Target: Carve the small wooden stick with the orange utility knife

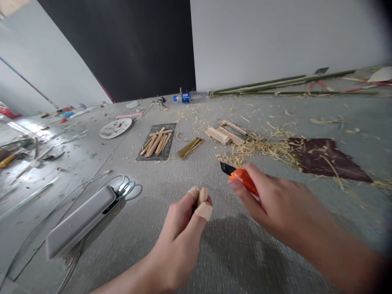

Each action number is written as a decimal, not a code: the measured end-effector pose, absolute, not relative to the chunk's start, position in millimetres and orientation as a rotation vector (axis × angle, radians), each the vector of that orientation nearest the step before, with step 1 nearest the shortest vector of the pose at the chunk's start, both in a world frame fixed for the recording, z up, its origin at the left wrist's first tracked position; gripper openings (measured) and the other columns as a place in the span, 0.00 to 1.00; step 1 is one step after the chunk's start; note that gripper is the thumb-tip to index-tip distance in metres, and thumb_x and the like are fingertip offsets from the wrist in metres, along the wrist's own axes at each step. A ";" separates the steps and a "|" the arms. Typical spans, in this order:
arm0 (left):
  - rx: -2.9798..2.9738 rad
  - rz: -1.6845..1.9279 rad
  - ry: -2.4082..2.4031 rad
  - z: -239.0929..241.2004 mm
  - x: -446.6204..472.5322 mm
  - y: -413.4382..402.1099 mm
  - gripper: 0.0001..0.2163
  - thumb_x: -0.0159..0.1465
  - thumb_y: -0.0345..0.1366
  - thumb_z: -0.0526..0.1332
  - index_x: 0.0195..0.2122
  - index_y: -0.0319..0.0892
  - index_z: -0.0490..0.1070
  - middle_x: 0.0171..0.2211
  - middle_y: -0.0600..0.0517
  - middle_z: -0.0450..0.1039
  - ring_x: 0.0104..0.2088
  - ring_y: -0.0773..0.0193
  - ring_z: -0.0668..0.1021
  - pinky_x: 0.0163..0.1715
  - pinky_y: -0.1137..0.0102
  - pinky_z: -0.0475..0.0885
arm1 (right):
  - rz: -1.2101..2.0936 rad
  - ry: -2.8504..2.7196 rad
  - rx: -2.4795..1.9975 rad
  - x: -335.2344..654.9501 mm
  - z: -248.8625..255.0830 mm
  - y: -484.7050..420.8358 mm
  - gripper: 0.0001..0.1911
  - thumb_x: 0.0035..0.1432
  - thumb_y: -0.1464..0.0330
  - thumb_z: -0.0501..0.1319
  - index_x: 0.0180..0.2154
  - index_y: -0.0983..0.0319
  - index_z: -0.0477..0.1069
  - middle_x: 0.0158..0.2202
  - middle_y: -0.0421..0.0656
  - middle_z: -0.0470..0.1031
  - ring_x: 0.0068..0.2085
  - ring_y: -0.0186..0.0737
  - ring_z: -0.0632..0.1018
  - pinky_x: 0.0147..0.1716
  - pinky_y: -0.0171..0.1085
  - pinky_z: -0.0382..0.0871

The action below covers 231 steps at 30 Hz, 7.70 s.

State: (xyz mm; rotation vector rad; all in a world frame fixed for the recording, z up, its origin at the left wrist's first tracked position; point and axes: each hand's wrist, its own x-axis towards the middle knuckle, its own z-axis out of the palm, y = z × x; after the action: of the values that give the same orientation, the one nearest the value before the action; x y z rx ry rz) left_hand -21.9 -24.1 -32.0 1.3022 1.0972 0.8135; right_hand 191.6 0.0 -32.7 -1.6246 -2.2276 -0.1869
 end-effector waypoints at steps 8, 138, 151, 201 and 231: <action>1.086 0.826 0.977 -25.5 -18.5 -17.7 0.11 0.70 0.42 0.56 0.32 0.43 0.60 0.23 0.59 0.58 0.22 0.72 0.60 0.21 0.74 0.57 | -0.175 -2.262 -1.458 191.3 -31.5 -0.5 0.19 0.71 0.51 0.48 0.40 0.59 0.64 0.22 0.37 0.73 0.18 0.41 0.75 0.19 0.36 0.52; 1.320 0.870 1.068 -35.9 -21.3 -18.2 0.12 0.75 0.47 0.52 0.43 0.44 0.65 0.31 0.56 0.60 0.29 0.70 0.62 0.31 0.71 0.60 | 0.018 -2.315 -1.338 190.4 -32.6 -5.0 0.16 0.72 0.54 0.48 0.36 0.57 0.60 0.19 0.36 0.70 0.17 0.40 0.73 0.20 0.37 0.53; 1.304 0.881 1.063 -31.9 -20.7 -16.6 0.11 0.74 0.45 0.54 0.42 0.43 0.64 0.34 0.55 0.61 0.30 0.70 0.62 0.30 0.71 0.59 | 0.013 -2.428 -1.312 188.8 -35.4 -6.3 0.15 0.71 0.55 0.50 0.36 0.58 0.61 0.21 0.37 0.71 0.19 0.41 0.74 0.21 0.38 0.52; 1.230 0.840 1.038 -37.6 -21.5 -15.2 0.21 0.68 0.52 0.61 0.28 0.43 0.56 0.22 0.61 0.49 0.21 0.73 0.52 0.21 0.74 0.50 | -0.045 -2.234 -1.491 191.4 -28.8 -3.0 0.23 0.74 0.51 0.42 0.36 0.58 0.63 0.20 0.39 0.73 0.18 0.43 0.75 0.18 0.37 0.53; 1.642 0.842 1.073 -40.6 -27.2 -26.0 0.18 0.62 0.42 0.70 0.28 0.43 0.59 0.21 0.60 0.53 0.22 0.72 0.56 0.22 0.72 0.51 | 0.351 -2.179 -1.325 170.1 -22.2 -25.1 0.28 0.75 0.61 0.40 0.25 0.57 0.65 0.20 0.39 0.72 0.20 0.36 0.72 0.22 0.39 0.57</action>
State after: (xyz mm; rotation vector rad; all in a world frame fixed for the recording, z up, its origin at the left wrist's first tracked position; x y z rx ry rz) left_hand -27.2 -26.0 -40.6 1.6423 1.0731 0.8420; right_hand 170.1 -25.1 -22.2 -1.3245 -2.1788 0.3507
